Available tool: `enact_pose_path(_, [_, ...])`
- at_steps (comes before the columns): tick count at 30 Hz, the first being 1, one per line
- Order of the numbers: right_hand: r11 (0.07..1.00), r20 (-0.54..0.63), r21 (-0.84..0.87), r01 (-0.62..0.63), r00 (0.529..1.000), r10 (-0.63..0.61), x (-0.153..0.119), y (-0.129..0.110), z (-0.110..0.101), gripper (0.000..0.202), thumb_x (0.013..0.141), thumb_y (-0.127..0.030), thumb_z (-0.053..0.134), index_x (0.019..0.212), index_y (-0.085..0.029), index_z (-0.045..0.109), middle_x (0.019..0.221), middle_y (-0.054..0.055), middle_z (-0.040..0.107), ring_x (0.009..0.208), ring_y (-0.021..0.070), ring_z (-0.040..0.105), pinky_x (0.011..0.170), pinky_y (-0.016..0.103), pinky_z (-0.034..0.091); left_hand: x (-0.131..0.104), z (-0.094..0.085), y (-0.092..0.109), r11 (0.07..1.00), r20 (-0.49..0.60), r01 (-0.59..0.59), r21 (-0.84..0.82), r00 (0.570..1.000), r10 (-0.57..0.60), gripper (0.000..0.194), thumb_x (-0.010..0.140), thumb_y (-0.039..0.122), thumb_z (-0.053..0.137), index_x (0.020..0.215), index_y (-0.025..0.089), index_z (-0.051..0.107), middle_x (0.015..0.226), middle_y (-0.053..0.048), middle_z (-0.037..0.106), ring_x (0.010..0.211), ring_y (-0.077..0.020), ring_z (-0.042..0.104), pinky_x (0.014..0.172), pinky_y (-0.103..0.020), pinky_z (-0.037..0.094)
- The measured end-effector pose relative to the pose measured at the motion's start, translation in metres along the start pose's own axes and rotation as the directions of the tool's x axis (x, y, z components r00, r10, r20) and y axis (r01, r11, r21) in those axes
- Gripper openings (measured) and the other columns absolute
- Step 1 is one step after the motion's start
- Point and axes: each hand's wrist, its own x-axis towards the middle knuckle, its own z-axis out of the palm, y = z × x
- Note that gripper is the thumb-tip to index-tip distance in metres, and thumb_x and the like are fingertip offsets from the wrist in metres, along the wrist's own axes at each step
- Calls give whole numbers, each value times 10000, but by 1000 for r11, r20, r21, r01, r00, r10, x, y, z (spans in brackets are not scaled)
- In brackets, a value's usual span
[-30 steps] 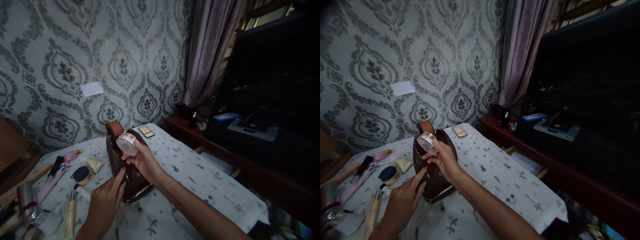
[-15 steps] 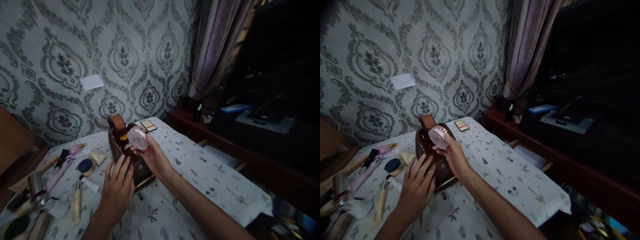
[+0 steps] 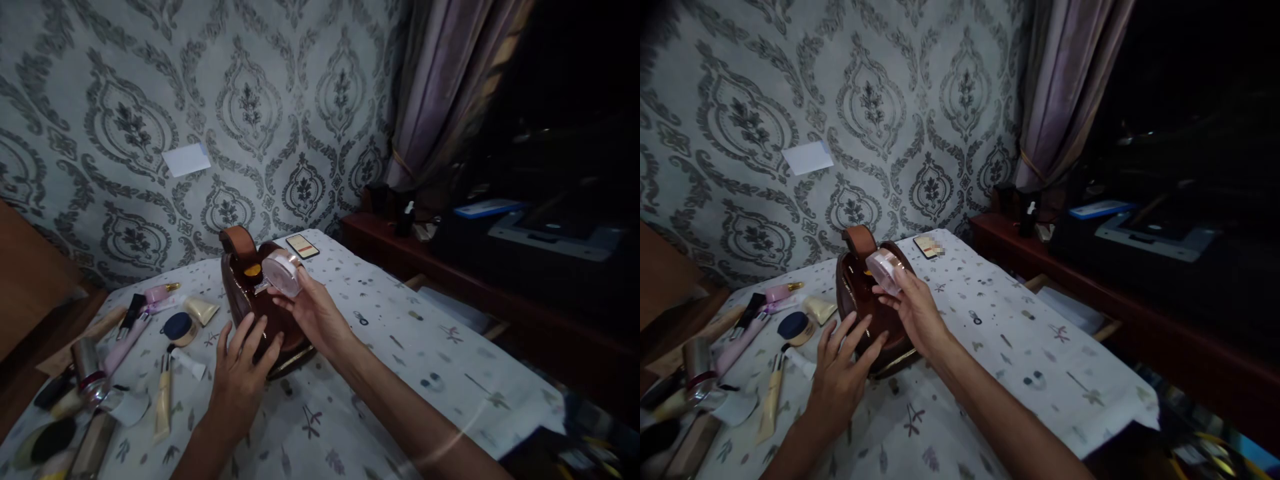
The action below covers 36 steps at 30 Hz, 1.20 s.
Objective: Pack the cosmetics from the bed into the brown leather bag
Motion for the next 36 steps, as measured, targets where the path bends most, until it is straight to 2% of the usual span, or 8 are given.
enact_pose_path(5, [999, -37, 48, -7, 999, 9, 1, 1, 0, 491, 672, -574, 793, 1030, -242, 741, 1038, 26, 735, 877, 168, 664, 812, 293, 494, 1, -1, -1, 1000, -6, -16, 21, 1000, 16, 349, 939, 52, 427, 1142, 182, 679, 1277, -146, 632, 1343, -283, 432, 1141, -545, 256])
enact_pose_path(9, [997, -58, 71, 0, 998, 5, 1, 0, -1, 496, 662, -575, 798, 1027, -245, 741, 1054, 28, 737, 927, 189, 666, 864, 323, 492, 3, -4, -3, 999, -14, 1, 36, 1000, -1, 323, 950, 98, 458, 1149, 200, 691, 1194, -125, 659, 1265, -264, 481, 1156, -525, 223])
enact_pose_path(17, [994, -77, 105, 14, 997, -6, 1, -2, -2, 484, 643, -569, 813, 997, -246, 743, 1048, 42, 740, 950, 217, 658, 907, 358, 476, 3, -3, -5, 1000, -30, -19, 21, 999, 20, 362, 964, 110, 444, 1213, 229, 679, 1157, -117, 632, 1231, -257, 470, 1148, -508, 224])
enact_pose_path(22, [997, -47, 70, 33, 998, -30, 1, 0, -4, 485, 667, -599, 788, 993, -242, 745, 1036, 38, 734, 952, 206, 650, 905, 351, 474, 4, -5, -5, 999, -14, -31, 25, 999, 32, 449, 938, 51, 464, 1268, 295, 644, 1182, -107, 603, 1231, -262, 462, 1122, -530, 261])
enact_pose_path(30, [996, -28, -31, 88, 996, -89, 1, 4, -2, 410, 693, -515, 807, 988, -236, 751, 1075, 43, 720, 961, 184, 632, 911, 322, 464, 4, -3, -5, 999, -25, -38, 8, 999, 39, 435, 939, 57, 462, 1256, 286, 652, 1189, -109, 597, 1227, -265, 463, 1115, -526, 272])
enact_pose_path(36, [995, -42, -38, 89, 995, -91, 1, 5, -1, 415, 693, -516, 805, 986, -228, 752, 1042, 46, 728, 938, 180, 631, 914, 326, 464, 3, -3, -5, 998, -38, -48, 31, 998, 49, 439, 939, 69, 451, 1267, 287, 645, 1182, -111, 601, 1222, -268, 474, 1106, -524, 295])
